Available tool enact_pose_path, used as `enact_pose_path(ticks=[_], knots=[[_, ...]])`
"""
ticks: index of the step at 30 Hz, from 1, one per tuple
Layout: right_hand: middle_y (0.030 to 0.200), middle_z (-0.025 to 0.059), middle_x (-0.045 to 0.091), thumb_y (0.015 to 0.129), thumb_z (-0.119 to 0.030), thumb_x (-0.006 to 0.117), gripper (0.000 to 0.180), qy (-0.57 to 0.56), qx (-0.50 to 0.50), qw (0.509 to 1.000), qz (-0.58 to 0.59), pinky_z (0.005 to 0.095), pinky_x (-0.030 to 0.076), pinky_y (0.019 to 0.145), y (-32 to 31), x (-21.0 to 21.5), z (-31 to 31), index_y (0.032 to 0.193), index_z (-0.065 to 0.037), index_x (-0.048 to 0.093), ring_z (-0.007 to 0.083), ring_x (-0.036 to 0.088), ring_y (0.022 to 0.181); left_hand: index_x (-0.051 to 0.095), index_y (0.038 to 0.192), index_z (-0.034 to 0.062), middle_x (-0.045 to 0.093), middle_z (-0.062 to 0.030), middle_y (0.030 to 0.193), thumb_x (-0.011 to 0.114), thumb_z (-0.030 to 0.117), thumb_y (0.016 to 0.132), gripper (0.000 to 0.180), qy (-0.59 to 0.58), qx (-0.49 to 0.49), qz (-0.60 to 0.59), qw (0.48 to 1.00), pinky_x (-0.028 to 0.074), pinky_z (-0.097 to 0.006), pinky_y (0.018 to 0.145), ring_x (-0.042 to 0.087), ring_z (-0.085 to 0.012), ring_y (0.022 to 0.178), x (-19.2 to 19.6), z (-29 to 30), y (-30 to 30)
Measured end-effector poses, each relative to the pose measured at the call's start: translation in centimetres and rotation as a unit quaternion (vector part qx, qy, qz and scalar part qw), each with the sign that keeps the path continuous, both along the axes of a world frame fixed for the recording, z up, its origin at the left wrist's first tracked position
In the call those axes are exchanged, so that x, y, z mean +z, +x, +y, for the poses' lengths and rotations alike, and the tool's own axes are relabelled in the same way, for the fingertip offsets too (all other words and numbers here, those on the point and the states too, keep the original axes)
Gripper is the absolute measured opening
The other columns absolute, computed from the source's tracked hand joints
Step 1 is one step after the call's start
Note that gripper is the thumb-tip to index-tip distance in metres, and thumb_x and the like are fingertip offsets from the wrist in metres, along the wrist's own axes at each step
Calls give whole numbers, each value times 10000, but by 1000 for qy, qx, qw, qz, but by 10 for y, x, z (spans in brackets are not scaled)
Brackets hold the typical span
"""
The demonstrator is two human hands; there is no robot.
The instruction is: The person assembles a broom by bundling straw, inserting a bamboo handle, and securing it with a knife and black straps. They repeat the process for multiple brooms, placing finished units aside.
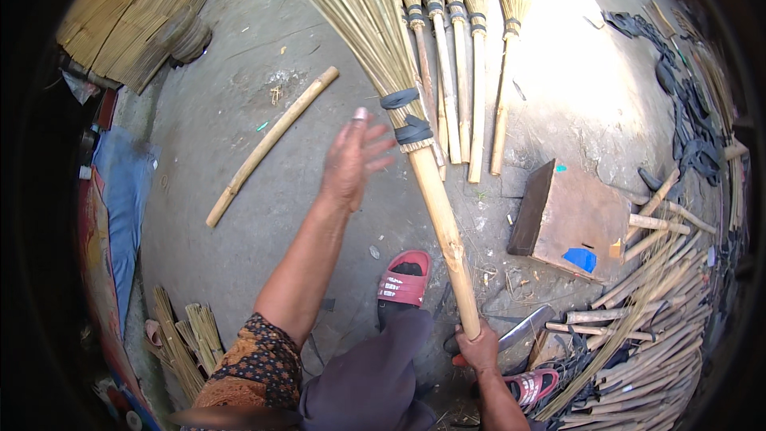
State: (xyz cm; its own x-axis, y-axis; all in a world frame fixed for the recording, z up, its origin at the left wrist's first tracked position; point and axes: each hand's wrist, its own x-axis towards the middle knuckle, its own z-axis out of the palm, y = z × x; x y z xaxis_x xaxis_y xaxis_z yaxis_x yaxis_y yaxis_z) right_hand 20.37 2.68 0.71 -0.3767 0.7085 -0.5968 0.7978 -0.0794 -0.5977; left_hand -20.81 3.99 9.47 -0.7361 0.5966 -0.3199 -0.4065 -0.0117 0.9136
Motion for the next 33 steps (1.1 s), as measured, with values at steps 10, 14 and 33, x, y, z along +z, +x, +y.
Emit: enact_pose_path(ticks=[10, 14, 33], knots=[[817, 215, 725, 824, -304, 814, 361, -33, 15, 998, 56, 445, 574, 733, 2, -30, -22, 943, 5, 672, 394, 741, 795, 530, 1331, 8, 646, -92, 1009, 609, 546, 1011, 631, 179, -16, -68, 981, 639, -415, 761, 691, -207, 897, -18, 35, 8], [826, 223, 708, 818, -314, 837, 385, 41, 37, 995, 86, 456, 563, 727, 0, -33, -41, 931, 4, 653, 414, 725, 809, 527, 1321, -5, 648, -95, 1020, 634, 496, 1015, 596, 156, -3, -55, 986, 635, -408, 813, 692, -203, 913, -16, 36, 4], [912, 294, 709, 919, -283, 745, 373, 163, -135, 974, 75, 508, 538, 813, -198, -39, 152, 1068, 39, 631, 474, 707, 902, 710, 1172, 54, 670, -123, 971, 710, 286, 970, 307, -154, -403, 348, 832, 549, -395, 785, 675, -279, 879, -173, -99, 198]])
